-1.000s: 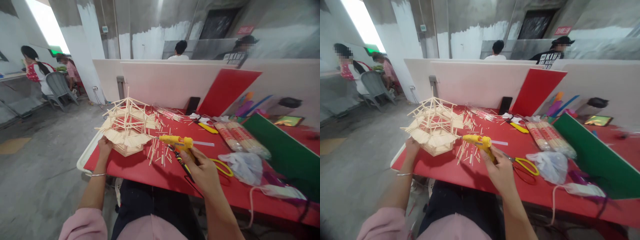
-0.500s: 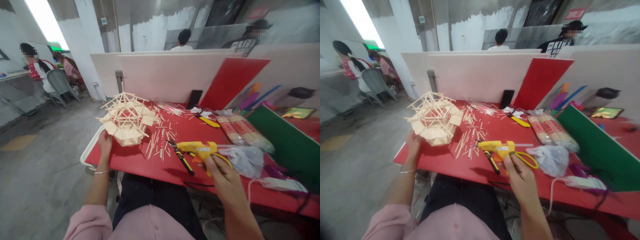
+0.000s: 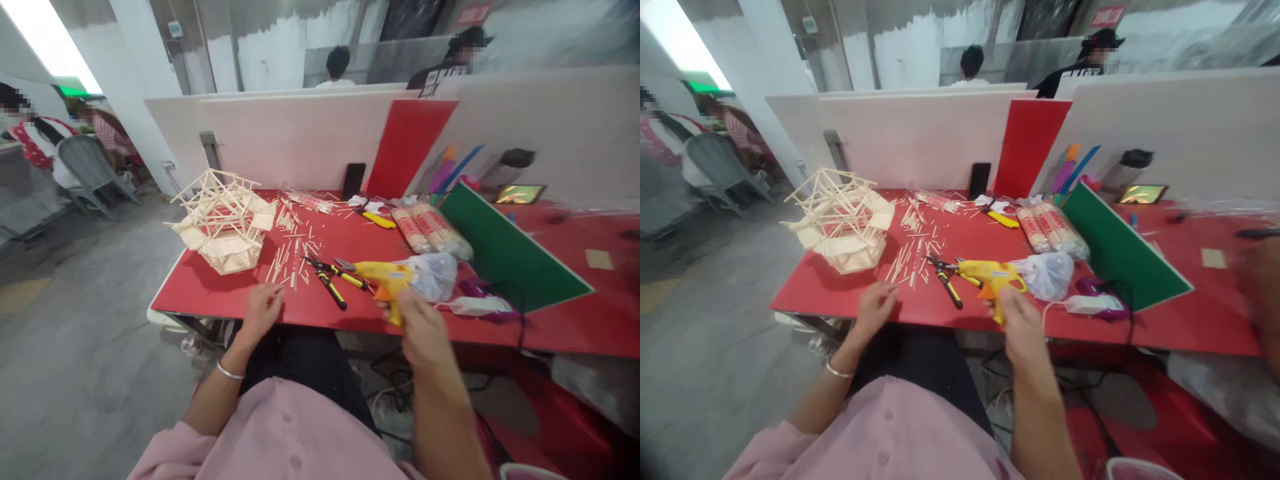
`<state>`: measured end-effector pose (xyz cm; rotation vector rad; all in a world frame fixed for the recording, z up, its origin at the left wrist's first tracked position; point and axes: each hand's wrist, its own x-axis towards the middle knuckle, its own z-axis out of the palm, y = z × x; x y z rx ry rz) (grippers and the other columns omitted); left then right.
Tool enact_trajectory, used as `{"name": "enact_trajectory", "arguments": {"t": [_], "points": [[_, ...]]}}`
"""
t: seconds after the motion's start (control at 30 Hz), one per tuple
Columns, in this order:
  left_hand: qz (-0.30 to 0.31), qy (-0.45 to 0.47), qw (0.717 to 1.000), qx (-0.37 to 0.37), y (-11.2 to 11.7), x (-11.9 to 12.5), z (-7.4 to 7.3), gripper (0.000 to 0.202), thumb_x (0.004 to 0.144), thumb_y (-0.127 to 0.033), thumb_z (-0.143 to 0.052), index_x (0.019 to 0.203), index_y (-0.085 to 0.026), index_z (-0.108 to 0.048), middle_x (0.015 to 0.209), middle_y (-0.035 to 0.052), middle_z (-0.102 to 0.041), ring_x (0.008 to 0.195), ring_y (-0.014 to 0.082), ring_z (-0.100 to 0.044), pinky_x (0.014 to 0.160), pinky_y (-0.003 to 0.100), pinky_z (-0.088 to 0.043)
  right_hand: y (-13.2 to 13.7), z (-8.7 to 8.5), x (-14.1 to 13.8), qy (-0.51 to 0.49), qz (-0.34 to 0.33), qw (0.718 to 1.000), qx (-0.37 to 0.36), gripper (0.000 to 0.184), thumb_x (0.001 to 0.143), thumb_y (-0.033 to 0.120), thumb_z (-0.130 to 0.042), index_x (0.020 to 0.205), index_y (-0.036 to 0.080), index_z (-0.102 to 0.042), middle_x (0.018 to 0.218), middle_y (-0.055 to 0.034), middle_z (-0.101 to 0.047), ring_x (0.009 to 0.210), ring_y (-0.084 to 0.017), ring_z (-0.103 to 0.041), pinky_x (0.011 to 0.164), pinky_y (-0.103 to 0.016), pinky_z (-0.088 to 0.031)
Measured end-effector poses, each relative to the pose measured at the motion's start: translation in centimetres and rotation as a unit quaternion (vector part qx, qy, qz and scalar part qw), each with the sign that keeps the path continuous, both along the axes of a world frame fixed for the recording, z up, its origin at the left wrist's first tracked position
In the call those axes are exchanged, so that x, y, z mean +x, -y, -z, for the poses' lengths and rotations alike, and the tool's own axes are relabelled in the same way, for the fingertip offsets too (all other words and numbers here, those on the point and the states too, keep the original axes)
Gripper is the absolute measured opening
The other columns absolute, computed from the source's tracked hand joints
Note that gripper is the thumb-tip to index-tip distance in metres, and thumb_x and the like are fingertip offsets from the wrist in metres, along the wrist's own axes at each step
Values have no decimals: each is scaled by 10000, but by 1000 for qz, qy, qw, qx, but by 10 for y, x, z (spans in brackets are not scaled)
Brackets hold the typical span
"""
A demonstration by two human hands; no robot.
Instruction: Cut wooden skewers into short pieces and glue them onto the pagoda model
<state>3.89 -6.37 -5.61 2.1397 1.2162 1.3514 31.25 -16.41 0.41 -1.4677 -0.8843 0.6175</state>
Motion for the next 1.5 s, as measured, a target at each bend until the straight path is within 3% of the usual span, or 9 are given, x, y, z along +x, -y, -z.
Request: {"name": "enact_trajectory", "arguments": {"t": [0.13,0.27,0.4,0.5,0.77,0.93,1.1,1.27,1.5], "points": [[106,-91,990,32,14,38,-2,207,917,-233,-515,858,-201,-711,808,63,-729,764,179,-658,743,321,-522,-38,40,-8,11,-11,999,-31,561,784,732,-507,674,187,-581,534,10,-535,502,-124,-472,513,-261,-397],[202,-210,956,39,15,87,-2,263,925,-327,-528,1110,-237,-692,1178,82,-690,1082,221,-625,944,372,-497,-40,49,28,87,6,993,-73,452,644,597,-726,799,182,-633,662,9,-601,596,-137,-494,566,-261,-399],[174,-312,933,36,1,143,6,717,827,-560,-622,1413,-170,-484,1496,168,-450,1396,358,-364,1128,580,-302,-61,60,56,235,18,964,-120,370,658,521,-643,804,181,-638,782,-58,-655,732,-216,-567,668,-324,-441],[161,-341,926,21,-12,161,14,652,893,-541,-527,1437,-189,-449,1498,135,-460,1418,328,-339,1161,614,-210,-84,78,62,259,32,955,-140,345,711,488,-520,813,175,-620,737,-88,-647,708,-242,-574,653,-349,-434],[205,-343,917,7,-18,120,5,582,906,-538,-507,1403,-238,-481,1463,96,-507,1395,300,-375,1164,583,-190,-106,81,72,295,15,943,-155,387,786,510,-472,927,183,-622,790,-78,-671,724,-233,-596,663,-321,-435],[200,-323,925,-25,-19,134,-8,466,893,-570,-519,1180,-225,-642,1282,109,-632,1233,289,-527,1127,566,-257,-119,78,81,323,42,931,-167,368,815,463,-436,936,165,-614,873,-133,-655,855,-274,-581,775,-380,-441],[186,-314,931,6,-20,141,7,398,931,-426,-517,1251,-208,-607,1321,115,-619,1271,281,-506,1129,550,-259,-157,86,48,346,16,921,-177,311,787,383,-477,912,143,-629,937,-184,-659,977,-315,-581,875,-430,-431],[159,-292,943,-1,-17,117,14,372,936,-365,-502,1263,-220,-603,1330,96,-622,1299,269,-490,1139,522,-261,-167,80,22,345,-42,916,-198,329,839,423,-456,962,194,-657,892,-80,-700,830,-223,-631,743,-309,-471],[138,-275,952,-2,-14,111,19,380,917,-385,-519,1249,-224,-609,1310,93,-638,1299,266,-495,1130,536,-283,-184,58,90,378,20,873,-309,426,833,427,-478,1052,108,-657,909,-193,-692,872,-308,-657,761,-396,-464]]}}
